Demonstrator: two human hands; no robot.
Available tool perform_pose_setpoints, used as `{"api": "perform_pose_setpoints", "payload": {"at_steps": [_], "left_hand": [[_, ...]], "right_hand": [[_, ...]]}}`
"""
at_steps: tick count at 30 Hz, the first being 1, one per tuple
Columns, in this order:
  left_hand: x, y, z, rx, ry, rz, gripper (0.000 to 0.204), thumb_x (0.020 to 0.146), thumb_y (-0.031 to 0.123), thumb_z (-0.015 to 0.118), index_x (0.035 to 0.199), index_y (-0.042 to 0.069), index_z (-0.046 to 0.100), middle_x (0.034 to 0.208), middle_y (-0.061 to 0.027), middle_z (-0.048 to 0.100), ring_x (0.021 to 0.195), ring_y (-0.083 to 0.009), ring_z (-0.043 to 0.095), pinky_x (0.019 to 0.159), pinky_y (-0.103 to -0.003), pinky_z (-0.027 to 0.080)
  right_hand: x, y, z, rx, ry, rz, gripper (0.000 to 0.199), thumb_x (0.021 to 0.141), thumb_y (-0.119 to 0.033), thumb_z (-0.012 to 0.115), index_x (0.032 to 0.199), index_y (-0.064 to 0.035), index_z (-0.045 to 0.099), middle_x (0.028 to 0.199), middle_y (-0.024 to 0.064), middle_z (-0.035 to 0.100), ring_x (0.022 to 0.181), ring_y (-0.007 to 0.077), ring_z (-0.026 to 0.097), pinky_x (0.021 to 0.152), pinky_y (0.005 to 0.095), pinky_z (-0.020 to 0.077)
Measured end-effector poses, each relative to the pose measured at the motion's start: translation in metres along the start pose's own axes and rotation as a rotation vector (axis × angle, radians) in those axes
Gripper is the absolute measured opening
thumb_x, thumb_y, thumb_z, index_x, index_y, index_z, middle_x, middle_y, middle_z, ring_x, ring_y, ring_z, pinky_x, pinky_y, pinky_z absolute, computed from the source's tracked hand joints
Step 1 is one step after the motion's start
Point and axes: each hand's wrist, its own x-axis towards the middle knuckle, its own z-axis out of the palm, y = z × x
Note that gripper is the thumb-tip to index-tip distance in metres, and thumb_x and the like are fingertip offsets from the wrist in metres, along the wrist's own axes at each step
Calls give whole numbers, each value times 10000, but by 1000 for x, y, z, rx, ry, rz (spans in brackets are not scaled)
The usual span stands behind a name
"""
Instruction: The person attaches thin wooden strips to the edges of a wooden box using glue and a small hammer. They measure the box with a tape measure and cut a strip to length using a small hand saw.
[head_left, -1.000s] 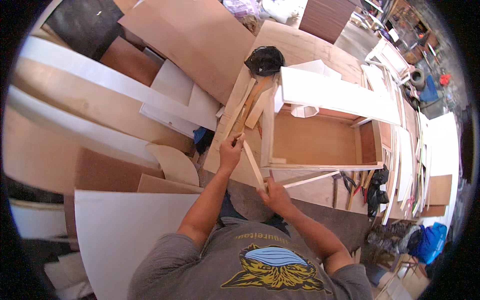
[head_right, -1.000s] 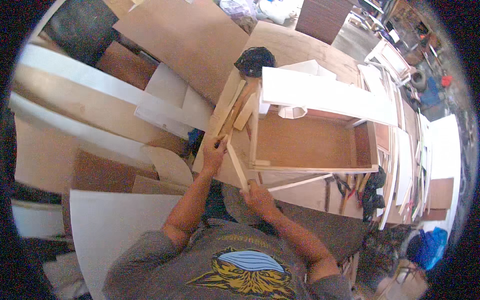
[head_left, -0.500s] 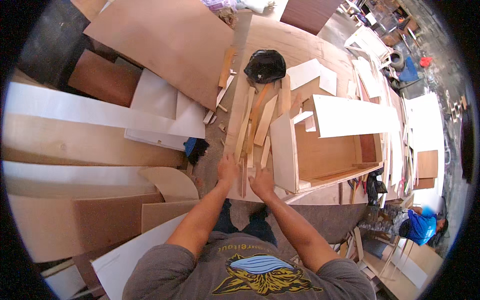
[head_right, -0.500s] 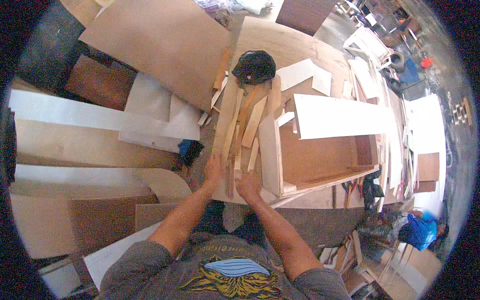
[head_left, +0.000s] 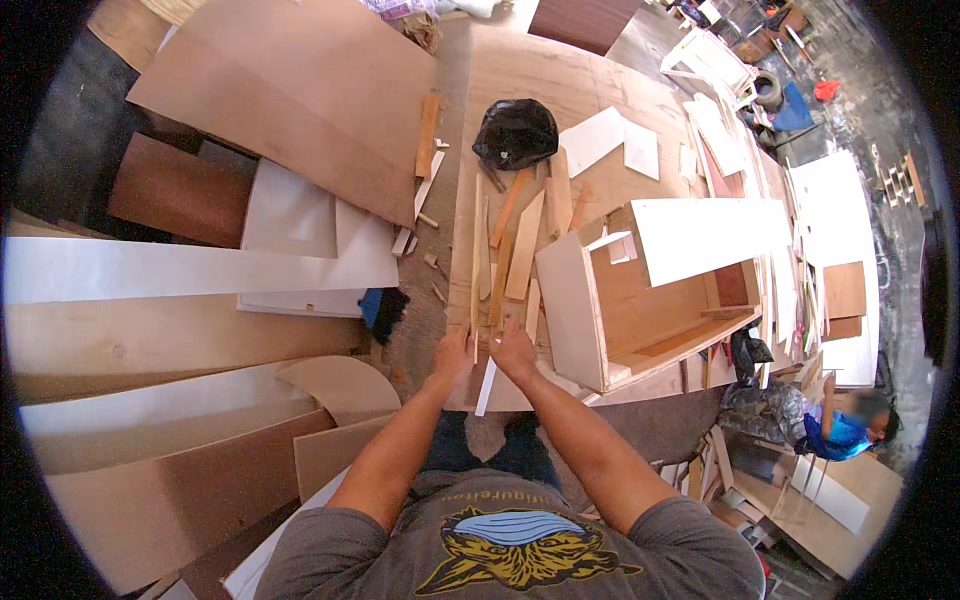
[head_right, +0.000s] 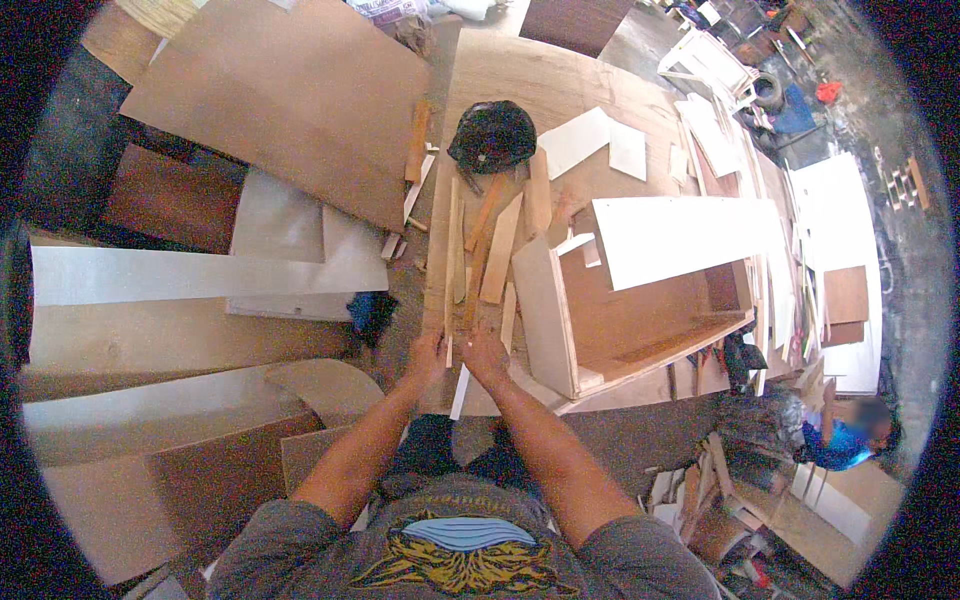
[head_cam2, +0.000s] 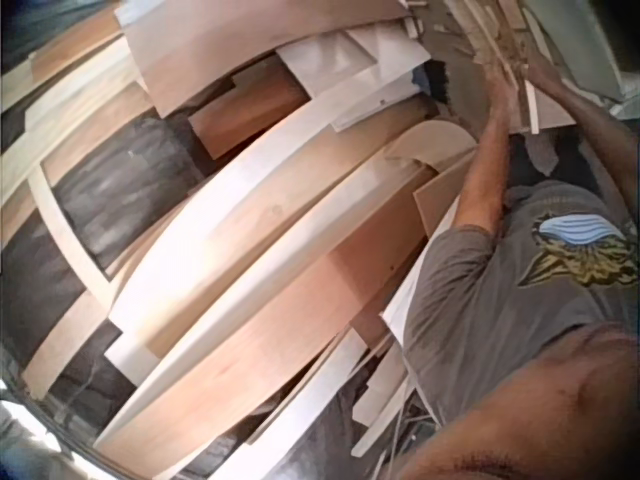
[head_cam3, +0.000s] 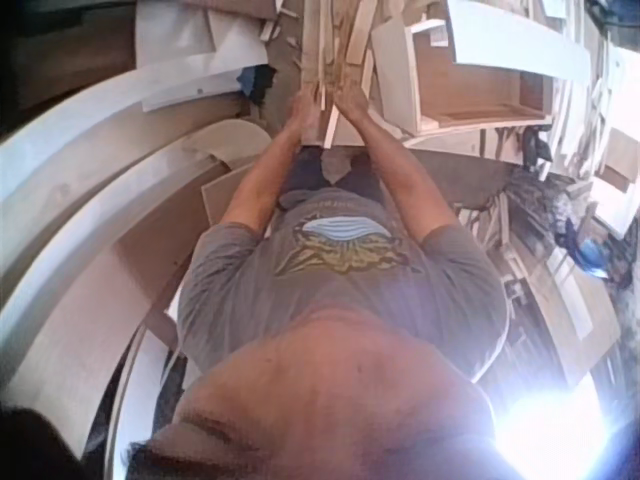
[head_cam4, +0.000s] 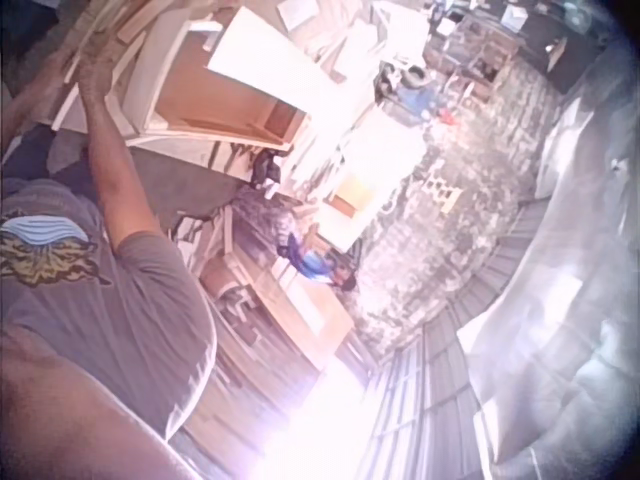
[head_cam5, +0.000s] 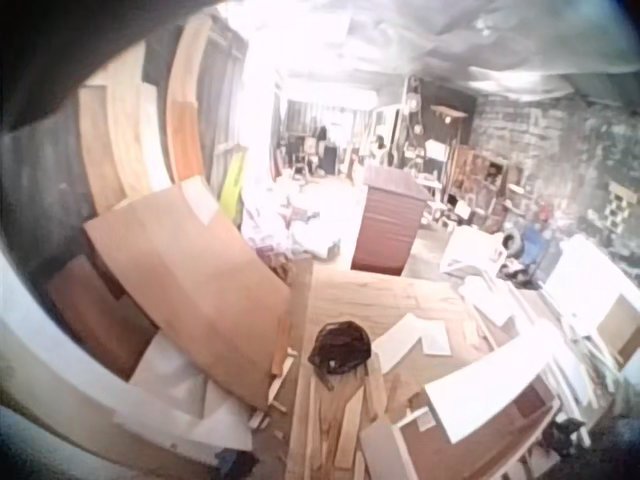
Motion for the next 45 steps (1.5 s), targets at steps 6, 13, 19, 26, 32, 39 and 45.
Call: {"api": "perform_pose_setpoints", "payload": {"at_steps": [6,13,19,26,32,39,45], "left_hand": [[-6,7,5,-107,203,167,364,938,127,599,1287,23,592,938,-240,680,831,-442,660,765,-500,527],[-12,38,-28,-271,90,-92,449,902,71,616,1344,26,548,1048,-259,657,986,-435,640,858,-488,510],[-15,29,-20,-318,145,-18,441,902,106,660,1319,5,556,1056,-227,658,968,-386,652,863,-458,514],[-13,45,-24,-251,140,251,402,962,314,658,1214,3,626,857,-147,663,803,-322,668,736,-401,532],[-22,65,-25,-1181,-201,-245,428,1080,399,453,1118,21,652,697,-31,599,566,-107,572,465,-265,433],[-37,131,-61,-1273,-233,-149,366,1076,362,483,985,36,622,722,-45,616,487,-104,524,414,-247,396],[-64,202,-61,-1148,-211,30,295,1036,313,589,1034,21,635,780,-67,652,511,-102,537,440,-249,428]], "right_hand": [[27,29,24,124,91,124,567,820,-255,716,1274,18,513,1107,289,658,1056,473,643,894,528,520],[53,44,4,328,389,-4,508,889,-112,606,1369,6,491,1163,196,657,990,333,678,904,375,527],[70,24,-23,1056,171,49,553,902,-8,507,1447,8,409,1190,176,644,1003,263,677,896,346,538],[66,0,-45,1480,-52,149,445,952,6,484,1395,24,443,1152,194,651,1000,298,678,911,405,558],[38,-41,-87,1510,-174,-42,287,1013,-81,548,1279,25,568,1153,171,674,1001,285,684,921,407,556],[-14,-46,-154,981,118,-284,197,942,-141,721,1083,-4,706,954,52,723,872,114,664,774,282,537],[-71,-12,-211,1014,259,-342,240,967,-120,683,1159,24,684,962,72,720,888,151,680,788,305,571]]}}
